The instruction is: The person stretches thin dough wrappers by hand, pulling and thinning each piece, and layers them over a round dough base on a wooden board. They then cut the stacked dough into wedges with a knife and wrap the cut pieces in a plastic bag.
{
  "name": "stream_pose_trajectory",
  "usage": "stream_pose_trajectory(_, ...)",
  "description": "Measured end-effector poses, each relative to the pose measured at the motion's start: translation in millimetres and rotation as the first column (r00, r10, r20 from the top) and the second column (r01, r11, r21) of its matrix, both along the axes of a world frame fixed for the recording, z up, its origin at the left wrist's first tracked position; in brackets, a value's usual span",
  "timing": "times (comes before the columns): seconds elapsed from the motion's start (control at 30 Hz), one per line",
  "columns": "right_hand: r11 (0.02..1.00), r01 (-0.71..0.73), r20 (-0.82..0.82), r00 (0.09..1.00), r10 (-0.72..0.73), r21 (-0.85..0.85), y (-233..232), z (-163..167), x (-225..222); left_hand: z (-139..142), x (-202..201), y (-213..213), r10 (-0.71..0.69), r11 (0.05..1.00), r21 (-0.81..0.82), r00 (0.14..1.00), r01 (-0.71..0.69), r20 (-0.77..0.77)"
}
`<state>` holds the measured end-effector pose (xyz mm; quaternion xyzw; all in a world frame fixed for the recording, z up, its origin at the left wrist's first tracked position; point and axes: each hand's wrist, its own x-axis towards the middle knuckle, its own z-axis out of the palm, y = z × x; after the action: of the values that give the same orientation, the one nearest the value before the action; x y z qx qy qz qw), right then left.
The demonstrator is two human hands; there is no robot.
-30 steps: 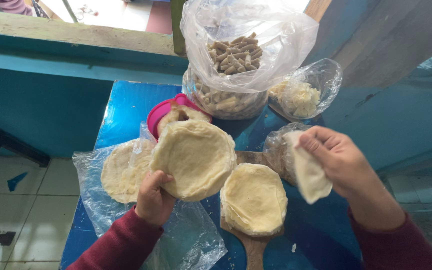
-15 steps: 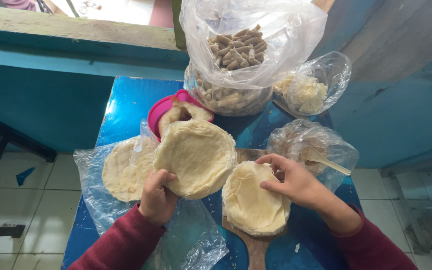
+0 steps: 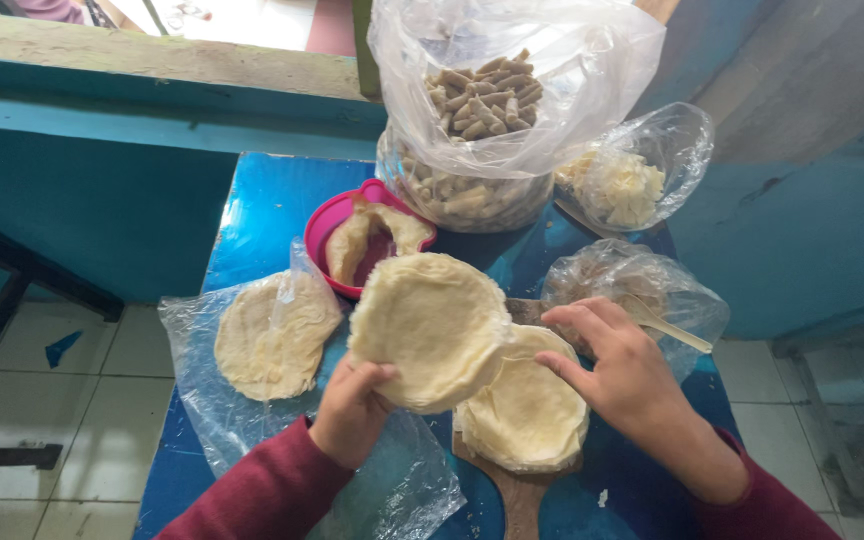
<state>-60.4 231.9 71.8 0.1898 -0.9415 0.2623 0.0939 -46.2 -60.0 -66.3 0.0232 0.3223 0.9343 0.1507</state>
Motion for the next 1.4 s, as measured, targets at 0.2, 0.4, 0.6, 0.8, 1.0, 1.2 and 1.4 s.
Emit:
stream_pose_trajectory(0.2, 0.922, -0.374, -0.165, 0.92, 0.356, -0.096, -54.0, 3.3, 31.8, 19.2, 24.4, 12.4, -0.177, 0.979, 0.086, 0.981, 0.184, -0.086)
stream_pose_trajectory(0.4, 0.893, -0.447, -0.202, 0.88, 0.429, -0.051, -87.8, 3.8, 42.9, 32.9, 38.3, 7.3, -0.247, 0.952, 0.126, 0.943, 0.279, -0.224)
stream_pose_trajectory(0.6, 0.9, -0.436, -0.24, 0.875, 0.42, -0.018, -95.9, -0.6, 47.3, 30.2, 38.9, 4.0, -0.262, 0.95, 0.129, 0.949, 0.285, -0.173)
stream_pose_trajectory(0.8, 0.911, -0.412, -0.298, 0.866, 0.401, 0.029, -93.7, -11.2, 49.7, 21.4, 40.4, 5.7, -0.268, 0.955, 0.098, 0.957, 0.279, -0.107)
stream_pose_trajectory(1.0, 0.933, -0.218, 0.126, 0.957, 0.262, -0.286, -84.0, -11.7, 42.6, 16.6, 40.0, 10.6, -0.272, 0.962, 0.004, 0.958, 0.274, -0.093)
stream_pose_trajectory(1.2, 0.892, -0.345, 0.067, 0.923, 0.379, -0.292, -84.2, -7.0, 40.3, 21.3, 41.9, 11.2, -0.289, 0.952, -0.131, 0.954, 0.276, -0.086)
stream_pose_trajectory(1.4, 0.914, -0.241, 0.219, 0.921, 0.322, -0.327, -81.5, -7.4, 34.2, 30.7, 41.7, 9.0, -0.288, 0.931, -0.285, 0.94, 0.23, -0.185)
